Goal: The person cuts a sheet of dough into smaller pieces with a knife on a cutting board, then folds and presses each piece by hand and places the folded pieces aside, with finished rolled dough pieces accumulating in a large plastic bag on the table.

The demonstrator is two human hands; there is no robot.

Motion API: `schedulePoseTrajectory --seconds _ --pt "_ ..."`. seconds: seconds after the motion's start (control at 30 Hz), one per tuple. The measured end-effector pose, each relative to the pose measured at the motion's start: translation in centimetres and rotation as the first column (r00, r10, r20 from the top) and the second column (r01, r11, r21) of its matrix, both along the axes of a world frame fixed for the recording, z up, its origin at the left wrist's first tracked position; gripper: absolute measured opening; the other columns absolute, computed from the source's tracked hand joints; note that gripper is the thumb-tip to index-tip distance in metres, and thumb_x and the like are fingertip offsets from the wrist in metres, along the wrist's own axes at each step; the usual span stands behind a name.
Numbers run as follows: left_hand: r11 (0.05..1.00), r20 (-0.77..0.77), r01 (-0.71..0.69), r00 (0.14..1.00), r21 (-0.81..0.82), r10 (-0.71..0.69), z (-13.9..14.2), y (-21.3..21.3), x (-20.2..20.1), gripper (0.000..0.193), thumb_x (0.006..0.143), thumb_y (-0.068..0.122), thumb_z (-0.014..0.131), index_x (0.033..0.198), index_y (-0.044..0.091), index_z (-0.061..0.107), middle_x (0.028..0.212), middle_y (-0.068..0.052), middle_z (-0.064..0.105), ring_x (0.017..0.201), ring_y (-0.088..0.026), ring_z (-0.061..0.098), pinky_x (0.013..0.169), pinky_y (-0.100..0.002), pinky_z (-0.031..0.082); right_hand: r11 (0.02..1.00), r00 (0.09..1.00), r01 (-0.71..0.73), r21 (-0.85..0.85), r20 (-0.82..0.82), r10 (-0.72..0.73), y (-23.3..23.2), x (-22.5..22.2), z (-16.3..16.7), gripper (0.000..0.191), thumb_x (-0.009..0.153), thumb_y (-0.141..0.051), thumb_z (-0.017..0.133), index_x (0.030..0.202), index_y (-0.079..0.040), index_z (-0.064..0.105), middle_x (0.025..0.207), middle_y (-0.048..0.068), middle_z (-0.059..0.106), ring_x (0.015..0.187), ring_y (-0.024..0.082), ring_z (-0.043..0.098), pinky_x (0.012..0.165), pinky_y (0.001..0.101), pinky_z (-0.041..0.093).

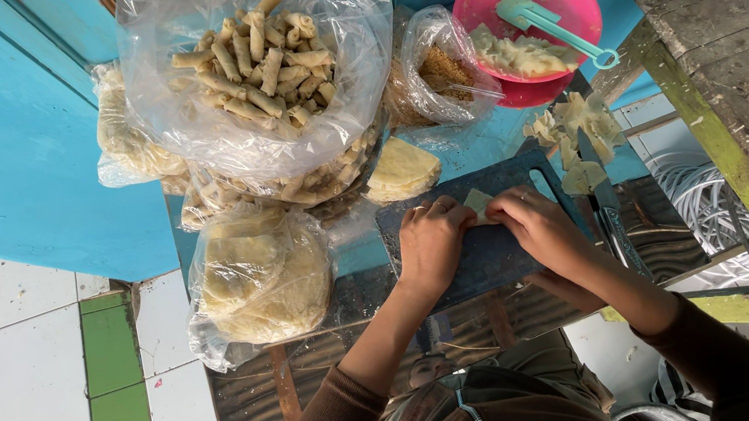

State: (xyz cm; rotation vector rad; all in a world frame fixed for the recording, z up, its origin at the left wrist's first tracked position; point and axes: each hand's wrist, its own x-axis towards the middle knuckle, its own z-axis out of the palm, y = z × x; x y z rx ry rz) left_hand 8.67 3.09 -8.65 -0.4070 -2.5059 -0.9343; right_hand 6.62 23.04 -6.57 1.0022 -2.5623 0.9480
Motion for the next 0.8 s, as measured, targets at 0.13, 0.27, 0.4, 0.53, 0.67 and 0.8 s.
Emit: schedulePoseTrajectory --seconds 0.13,0.27,0.4,0.53,0.67,0.8 --pt "0.996 -0.045 0.024 0.999 -0.089 -0.028 0.2 -0.5 0.3 0.008 0.08 0.025 0.076 0.085 0.018 0.076 0.093 0.0 0.07 0.088 -0.024 0.067 0.08 -0.041 0.048 1.0 0.993 -0.002 -0.009 -0.121 0.0 0.3 1.4 -0.2 0.021 0.086 -0.001 0.07 0.107 -0.002 0.067 0.103 0.013 0.066 0.096 0.034 0.066 0.08 0.0437 0.053" --pt "0.964 -0.14 0.007 0.989 -0.267 -0.046 0.8 -0.3 0.3 0.008 0.089 0.02 0.074 0.085 0.013 0.072 0.095 -0.003 0.068 0.091 -0.023 0.066 0.079 -0.04 0.048 0.996 0.988 0.087 -0.03 -0.126 -0.09 -0.2 1.1 -0.9 0.013 0.089 -0.003 0.073 0.102 -0.002 0.068 0.099 0.011 0.066 0.095 0.033 0.065 0.08 0.0423 0.053" --pt "0.992 -0.028 -0.077 0.997 -0.104 0.075 1.5 0.4 -0.1 0.007 0.087 0.02 0.074 0.084 0.014 0.072 0.092 -0.005 0.068 0.088 -0.026 0.066 0.079 -0.041 0.048 0.982 0.981 0.186 -0.027 0.056 -0.184 0.0 -0.4 -1.2 0.011 0.089 -0.006 0.077 0.096 -0.002 0.069 0.093 0.011 0.064 0.09 0.03 0.064 0.076 0.0409 0.052" --pt "0.988 0.088 -0.141 0.987 0.063 0.135 1.6 0.7 -0.5 0.013 0.082 0.024 0.076 0.081 0.012 0.069 0.089 -0.007 0.069 0.089 -0.028 0.067 0.078 -0.042 0.049 0.98 0.968 0.195 -0.029 0.167 -0.188 0.3 -1.5 -1.0 0.017 0.084 -0.008 0.08 0.092 0.0 0.066 0.093 0.014 0.062 0.088 0.032 0.063 0.071 0.0417 0.05" --pt "0.995 0.12 -0.081 0.99 0.063 0.073 1.1 0.6 -0.7 0.014 0.091 0.023 0.074 0.091 0.011 0.068 0.088 -0.004 0.072 0.084 -0.026 0.069 0.078 -0.041 0.051 0.99 0.966 0.134 -0.046 0.23 -0.12 0.3 -1.3 -0.8 0.012 0.091 -0.005 0.072 0.099 -0.002 0.064 0.096 0.01 0.065 0.09 0.028 0.069 0.076 0.0398 0.054" --pt "0.998 -0.082 0.023 0.996 -0.061 -0.028 0.9 -0.3 -0.2 0.009 0.09 0.022 0.073 0.092 0.014 0.071 0.092 -0.003 0.071 0.084 -0.026 0.07 0.076 -0.039 0.052 0.998 0.998 0.049 -0.038 -0.033 -0.05 0.0 0.1 -0.7 0.015 0.09 0.0 0.068 0.104 -0.001 0.064 0.102 0.013 0.063 0.096 0.035 0.065 0.08 0.0433 0.052"
